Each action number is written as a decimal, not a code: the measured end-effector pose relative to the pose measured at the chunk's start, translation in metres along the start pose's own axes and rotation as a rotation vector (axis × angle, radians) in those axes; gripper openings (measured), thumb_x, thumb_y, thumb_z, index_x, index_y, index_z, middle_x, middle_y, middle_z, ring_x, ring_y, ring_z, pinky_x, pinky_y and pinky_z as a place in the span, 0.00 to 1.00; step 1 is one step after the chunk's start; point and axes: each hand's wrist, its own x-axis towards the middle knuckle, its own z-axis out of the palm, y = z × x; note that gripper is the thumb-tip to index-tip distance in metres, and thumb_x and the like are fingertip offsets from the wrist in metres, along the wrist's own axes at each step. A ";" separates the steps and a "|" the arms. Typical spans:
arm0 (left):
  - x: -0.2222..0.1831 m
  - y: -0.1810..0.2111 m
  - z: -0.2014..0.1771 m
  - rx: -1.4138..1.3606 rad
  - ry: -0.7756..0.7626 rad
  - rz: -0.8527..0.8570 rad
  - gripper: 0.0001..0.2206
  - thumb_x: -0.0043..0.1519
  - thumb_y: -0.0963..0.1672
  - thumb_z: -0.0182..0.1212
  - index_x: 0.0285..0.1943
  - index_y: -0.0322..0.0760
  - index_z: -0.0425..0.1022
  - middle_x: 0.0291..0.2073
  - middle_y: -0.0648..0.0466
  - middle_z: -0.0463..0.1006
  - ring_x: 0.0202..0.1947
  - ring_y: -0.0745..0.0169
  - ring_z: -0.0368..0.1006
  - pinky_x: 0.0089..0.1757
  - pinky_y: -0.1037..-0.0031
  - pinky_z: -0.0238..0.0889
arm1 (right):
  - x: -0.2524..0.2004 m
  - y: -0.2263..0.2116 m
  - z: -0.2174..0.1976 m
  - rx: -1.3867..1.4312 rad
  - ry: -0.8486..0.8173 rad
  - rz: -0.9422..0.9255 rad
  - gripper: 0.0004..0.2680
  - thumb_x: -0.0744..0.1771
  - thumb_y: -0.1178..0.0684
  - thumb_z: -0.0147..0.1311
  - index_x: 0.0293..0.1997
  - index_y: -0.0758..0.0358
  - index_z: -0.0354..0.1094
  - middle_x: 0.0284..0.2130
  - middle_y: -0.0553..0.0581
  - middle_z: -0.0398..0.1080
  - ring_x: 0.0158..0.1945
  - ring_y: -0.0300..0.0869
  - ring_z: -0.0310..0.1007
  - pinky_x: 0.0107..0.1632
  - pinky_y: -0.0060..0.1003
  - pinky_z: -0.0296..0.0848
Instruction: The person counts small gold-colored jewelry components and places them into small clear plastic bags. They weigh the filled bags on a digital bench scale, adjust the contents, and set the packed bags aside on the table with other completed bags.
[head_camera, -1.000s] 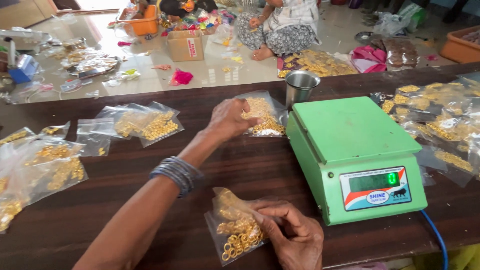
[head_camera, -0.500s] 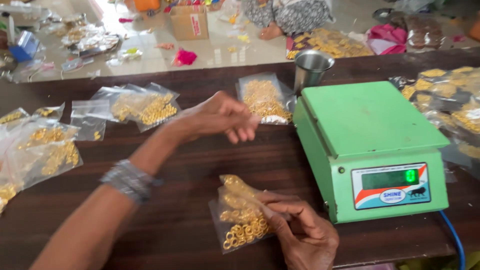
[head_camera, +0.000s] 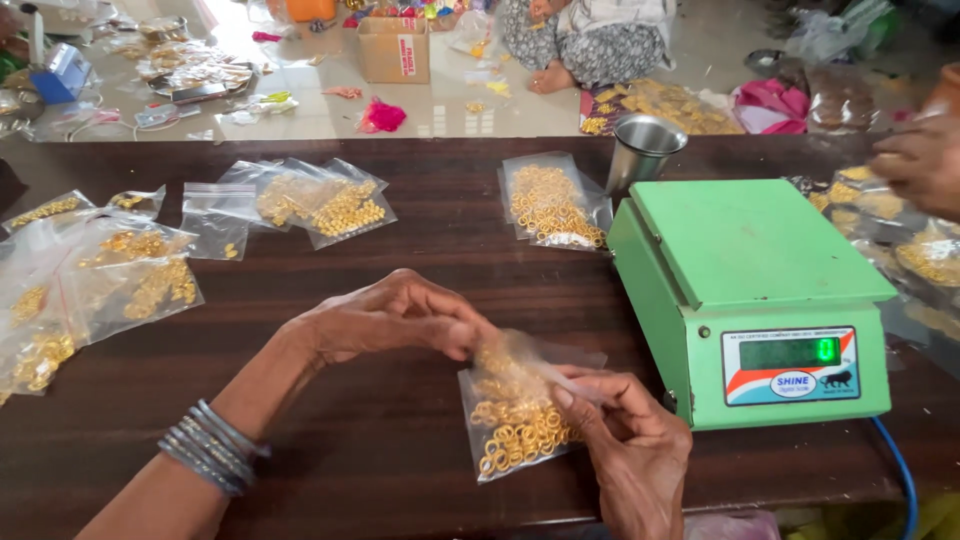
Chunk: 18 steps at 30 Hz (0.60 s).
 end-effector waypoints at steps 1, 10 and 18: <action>0.002 -0.006 0.000 0.000 0.000 0.006 0.18 0.64 0.48 0.60 0.54 0.32 0.83 0.45 0.55 0.87 0.47 0.72 0.81 0.50 0.76 0.75 | 0.000 -0.002 0.001 -0.004 0.000 -0.005 0.03 0.63 0.65 0.62 0.36 0.73 0.77 0.40 0.63 0.81 0.40 0.40 0.79 0.45 0.34 0.80; 0.009 -0.045 -0.005 0.189 0.083 0.171 0.10 0.63 0.43 0.64 0.47 0.31 0.83 0.39 0.52 0.86 0.41 0.73 0.78 0.47 0.78 0.73 | -0.001 -0.004 0.009 -0.018 -0.036 -0.064 0.02 0.63 0.65 0.61 0.36 0.73 0.75 0.46 0.63 0.80 0.41 0.38 0.78 0.46 0.33 0.79; -0.011 -0.049 -0.056 -0.128 0.426 0.369 0.10 0.67 0.47 0.60 0.43 0.36 0.77 0.43 0.51 0.85 0.35 0.69 0.73 0.41 0.73 0.73 | 0.005 0.000 0.004 -0.071 0.010 -0.112 0.03 0.65 0.63 0.60 0.40 0.71 0.75 0.41 0.65 0.80 0.40 0.38 0.77 0.46 0.32 0.76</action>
